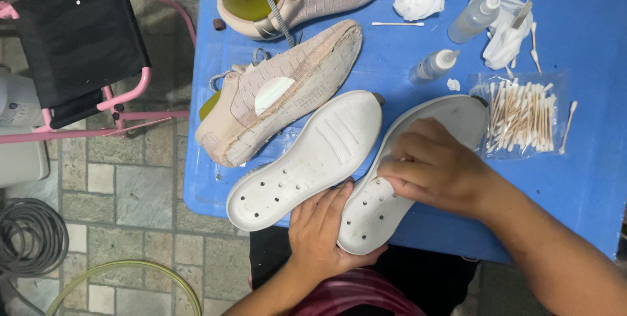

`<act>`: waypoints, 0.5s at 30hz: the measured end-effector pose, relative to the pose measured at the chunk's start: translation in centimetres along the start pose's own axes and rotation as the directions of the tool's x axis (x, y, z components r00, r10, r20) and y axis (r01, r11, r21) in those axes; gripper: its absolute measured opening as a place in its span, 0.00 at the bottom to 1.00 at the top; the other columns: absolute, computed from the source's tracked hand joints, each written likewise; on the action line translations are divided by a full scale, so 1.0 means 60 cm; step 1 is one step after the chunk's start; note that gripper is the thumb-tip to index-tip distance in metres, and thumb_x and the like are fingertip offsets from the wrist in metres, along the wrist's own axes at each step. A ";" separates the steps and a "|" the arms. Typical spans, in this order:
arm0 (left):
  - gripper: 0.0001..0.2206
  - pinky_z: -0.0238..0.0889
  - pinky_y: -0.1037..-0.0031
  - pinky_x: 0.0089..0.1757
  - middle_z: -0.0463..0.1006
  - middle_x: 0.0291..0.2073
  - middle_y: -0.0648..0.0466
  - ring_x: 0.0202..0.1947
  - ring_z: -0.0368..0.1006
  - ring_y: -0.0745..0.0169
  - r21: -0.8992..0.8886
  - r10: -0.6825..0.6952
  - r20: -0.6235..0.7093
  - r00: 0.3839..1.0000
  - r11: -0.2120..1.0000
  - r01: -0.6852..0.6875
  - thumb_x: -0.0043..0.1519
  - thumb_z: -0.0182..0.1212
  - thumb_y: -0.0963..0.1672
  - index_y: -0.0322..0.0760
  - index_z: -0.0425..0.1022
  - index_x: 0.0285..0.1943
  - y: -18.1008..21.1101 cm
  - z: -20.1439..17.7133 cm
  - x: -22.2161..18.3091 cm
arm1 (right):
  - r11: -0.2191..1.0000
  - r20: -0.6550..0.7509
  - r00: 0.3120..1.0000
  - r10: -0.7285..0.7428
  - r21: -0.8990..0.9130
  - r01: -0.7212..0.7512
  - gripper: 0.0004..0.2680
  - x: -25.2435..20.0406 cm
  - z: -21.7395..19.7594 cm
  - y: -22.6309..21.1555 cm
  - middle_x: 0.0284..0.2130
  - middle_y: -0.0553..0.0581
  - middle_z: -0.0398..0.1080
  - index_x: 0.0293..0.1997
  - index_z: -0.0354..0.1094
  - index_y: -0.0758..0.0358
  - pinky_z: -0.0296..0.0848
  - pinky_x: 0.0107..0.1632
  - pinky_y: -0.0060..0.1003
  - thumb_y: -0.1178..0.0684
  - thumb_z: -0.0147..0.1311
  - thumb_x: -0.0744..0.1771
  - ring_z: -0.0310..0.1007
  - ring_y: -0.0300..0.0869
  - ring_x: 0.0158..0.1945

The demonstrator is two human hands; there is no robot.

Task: The person cleans and wipes two shoe soles and the interior of a shoe using cotton swabs, cleaning liquid, and a cloth.

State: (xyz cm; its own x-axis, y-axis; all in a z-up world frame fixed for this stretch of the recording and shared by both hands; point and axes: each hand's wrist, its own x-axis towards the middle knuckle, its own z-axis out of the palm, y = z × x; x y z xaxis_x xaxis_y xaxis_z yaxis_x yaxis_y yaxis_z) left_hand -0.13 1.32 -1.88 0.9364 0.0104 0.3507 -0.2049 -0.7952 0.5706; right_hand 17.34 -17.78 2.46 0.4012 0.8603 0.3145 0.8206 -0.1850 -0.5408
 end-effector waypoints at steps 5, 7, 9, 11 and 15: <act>0.48 0.63 0.60 0.56 0.79 0.52 0.45 0.54 0.75 0.47 -0.004 -0.002 0.013 1.000 1.000 0.002 0.42 0.78 0.60 0.30 0.70 0.67 0.000 -0.001 0.003 | 0.994 0.037 0.999 -0.022 0.109 0.018 0.09 -0.003 0.008 -0.003 0.34 0.50 0.67 0.38 0.75 0.56 0.66 0.47 0.45 0.54 0.64 0.58 0.65 0.47 0.42; 0.47 0.62 0.61 0.56 0.79 0.52 0.45 0.54 0.75 0.47 -0.004 -0.004 0.025 1.000 1.000 0.005 0.42 0.78 0.60 0.30 0.70 0.67 0.000 -0.002 0.002 | 0.998 -0.009 0.998 -0.066 0.021 0.066 0.09 -0.003 0.007 0.002 0.36 0.53 0.68 0.38 0.75 0.56 0.66 0.47 0.46 0.54 0.63 0.57 0.66 0.49 0.43; 0.47 0.62 0.61 0.55 0.79 0.52 0.45 0.54 0.75 0.47 -0.008 -0.010 0.034 0.999 1.000 0.010 0.42 0.78 0.60 0.30 0.70 0.67 -0.001 -0.002 0.002 | 1.000 0.011 1.000 -0.020 0.002 0.020 0.09 -0.005 0.000 0.007 0.33 0.51 0.67 0.38 0.75 0.55 0.66 0.47 0.46 0.55 0.64 0.58 0.65 0.48 0.42; 0.48 0.62 0.62 0.54 0.80 0.52 0.46 0.53 0.75 0.48 -0.023 -0.021 0.024 0.999 1.000 0.022 0.42 0.78 0.61 0.30 0.70 0.67 0.000 0.000 0.000 | 1.000 0.043 0.999 0.017 -0.015 -0.016 0.08 -0.006 0.000 0.003 0.31 0.50 0.66 0.38 0.76 0.55 0.66 0.46 0.45 0.55 0.64 0.58 0.65 0.47 0.40; 0.48 0.62 0.61 0.57 0.79 0.53 0.46 0.56 0.74 0.48 -0.014 0.001 0.009 1.000 1.000 -0.001 0.43 0.78 0.61 0.31 0.69 0.68 -0.002 -0.001 0.002 | 0.997 0.061 0.998 -0.011 0.078 0.006 0.08 -0.003 0.008 -0.003 0.34 0.52 0.67 0.38 0.75 0.55 0.64 0.48 0.46 0.53 0.64 0.59 0.65 0.47 0.42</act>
State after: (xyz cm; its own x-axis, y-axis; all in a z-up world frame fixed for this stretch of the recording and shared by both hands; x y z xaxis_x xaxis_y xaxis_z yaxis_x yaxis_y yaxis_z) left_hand 0.01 1.46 -1.88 0.9385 0.0040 0.3451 -0.2101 -0.7868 0.5804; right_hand 16.90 -17.70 2.12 0.3664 0.8897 0.2725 0.7889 -0.1417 -0.5980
